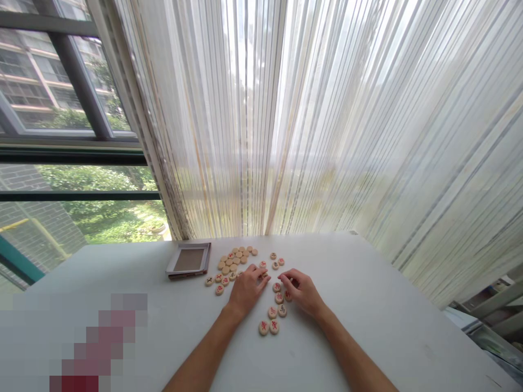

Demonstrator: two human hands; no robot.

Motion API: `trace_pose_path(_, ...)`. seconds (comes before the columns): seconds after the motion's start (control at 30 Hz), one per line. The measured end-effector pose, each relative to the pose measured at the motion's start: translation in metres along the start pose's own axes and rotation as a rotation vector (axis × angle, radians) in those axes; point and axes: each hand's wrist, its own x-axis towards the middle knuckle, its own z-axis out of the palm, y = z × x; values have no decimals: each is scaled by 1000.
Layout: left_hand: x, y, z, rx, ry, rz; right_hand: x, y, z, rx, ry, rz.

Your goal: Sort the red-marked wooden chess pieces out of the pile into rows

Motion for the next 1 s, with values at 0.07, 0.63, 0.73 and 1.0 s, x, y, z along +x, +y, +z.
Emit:
trace_pose_path(0.07, -1, 2, 1, 42, -11, 10, 0, -1, 0, -5, -11, -7)
trace_pose_path(0.63, -2, 0, -12, -69, -107, 115, 0, 5, -3, -24, -122, -66)
trace_pose_path(0.73, -2, 1, -10, -43, -92, 112, 0, 6, -2, -31, -128, -67)
trace_pose_path(1.0, -5, 2, -11, 24, -99, 124, -1, 7, -2, -18, -100, -49)
